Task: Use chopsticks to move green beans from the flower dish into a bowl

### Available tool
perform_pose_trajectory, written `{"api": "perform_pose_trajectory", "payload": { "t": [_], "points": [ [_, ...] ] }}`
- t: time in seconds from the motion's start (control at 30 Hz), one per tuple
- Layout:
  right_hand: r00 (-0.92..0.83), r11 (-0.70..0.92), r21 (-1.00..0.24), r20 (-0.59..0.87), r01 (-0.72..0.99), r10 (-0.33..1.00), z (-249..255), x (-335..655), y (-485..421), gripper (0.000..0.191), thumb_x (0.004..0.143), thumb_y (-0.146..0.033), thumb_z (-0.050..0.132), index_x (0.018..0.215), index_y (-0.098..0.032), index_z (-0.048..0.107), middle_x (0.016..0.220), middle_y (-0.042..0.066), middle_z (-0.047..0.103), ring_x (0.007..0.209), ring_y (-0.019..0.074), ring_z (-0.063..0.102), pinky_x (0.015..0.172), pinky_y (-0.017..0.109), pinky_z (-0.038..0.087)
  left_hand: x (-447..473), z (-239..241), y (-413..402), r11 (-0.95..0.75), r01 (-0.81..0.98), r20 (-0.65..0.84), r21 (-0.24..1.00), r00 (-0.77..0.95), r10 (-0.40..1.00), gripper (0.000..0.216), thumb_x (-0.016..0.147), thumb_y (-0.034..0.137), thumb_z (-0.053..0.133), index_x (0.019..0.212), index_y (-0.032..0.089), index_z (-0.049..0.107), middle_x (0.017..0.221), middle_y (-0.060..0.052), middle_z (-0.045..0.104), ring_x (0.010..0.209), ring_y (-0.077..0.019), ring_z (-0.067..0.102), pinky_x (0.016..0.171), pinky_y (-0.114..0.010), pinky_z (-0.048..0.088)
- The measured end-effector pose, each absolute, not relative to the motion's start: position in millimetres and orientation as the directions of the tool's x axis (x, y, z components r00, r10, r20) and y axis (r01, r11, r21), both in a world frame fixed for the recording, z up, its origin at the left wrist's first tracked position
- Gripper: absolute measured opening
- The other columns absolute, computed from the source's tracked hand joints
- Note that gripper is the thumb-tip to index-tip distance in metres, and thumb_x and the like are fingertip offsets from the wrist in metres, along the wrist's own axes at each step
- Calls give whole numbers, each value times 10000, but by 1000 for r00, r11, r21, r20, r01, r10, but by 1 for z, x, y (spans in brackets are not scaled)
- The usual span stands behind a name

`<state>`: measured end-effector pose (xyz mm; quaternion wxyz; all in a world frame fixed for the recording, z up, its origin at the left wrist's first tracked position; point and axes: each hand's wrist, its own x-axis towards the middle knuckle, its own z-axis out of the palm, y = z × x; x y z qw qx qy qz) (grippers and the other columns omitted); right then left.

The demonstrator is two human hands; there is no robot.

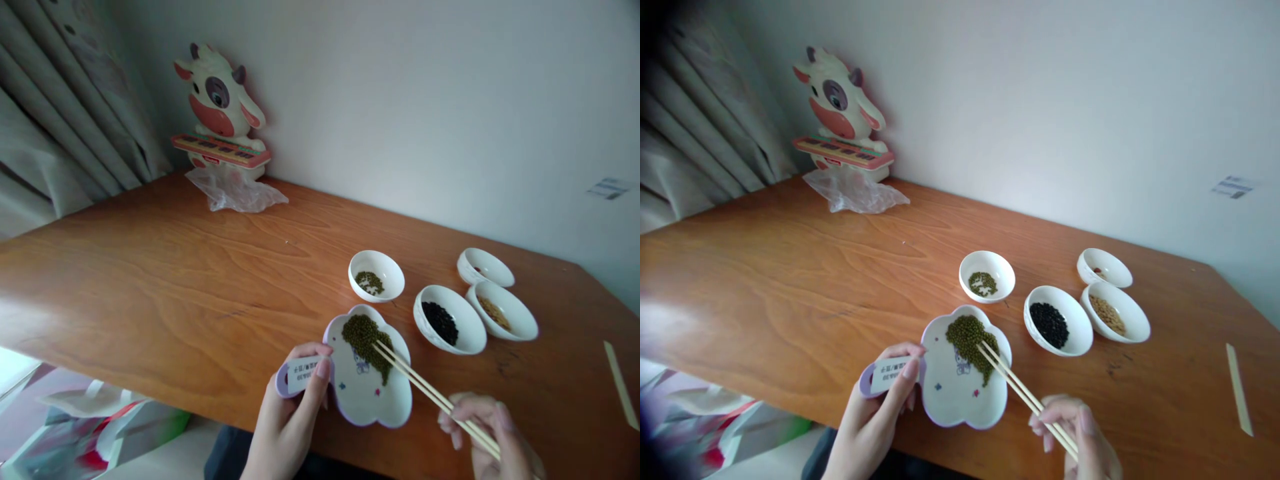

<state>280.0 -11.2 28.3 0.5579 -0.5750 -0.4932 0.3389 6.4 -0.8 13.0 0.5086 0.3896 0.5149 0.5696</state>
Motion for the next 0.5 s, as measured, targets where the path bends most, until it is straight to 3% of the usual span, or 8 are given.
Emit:
{"api": "perform_pose_trajectory", "payload": {
  "t": [0.23, 0.5],
  "points": [
    [303, 126, -981, 166, 146, 939, 13, 262, -4, 517, 1017, -573, 527, 702, -217, 730, 692, 65, 703, 561, 186, 604, 524, 316, 512, 6, 13, -2, 17, -148, -42, 989, -172, 984, 335, 989, 483, 695, 1124, 178, 722, 683, 0, 627, 586, -131, 574, 562, -204, 476],
    [325, 112, -990, 134, 84, 936, 6, 249, 7, 527, 1013, -591, 533, 710, -207, 731, 700, 63, 696, 612, 185, 615, 548, 296, 503, 5, 14, -1, 37, -102, -57, 994, -208, 977, 364, 978, 505, 703, 1128, 174, 723, 641, 7, 601, 576, -129, 564, 562, -198, 462]
  ]
}}
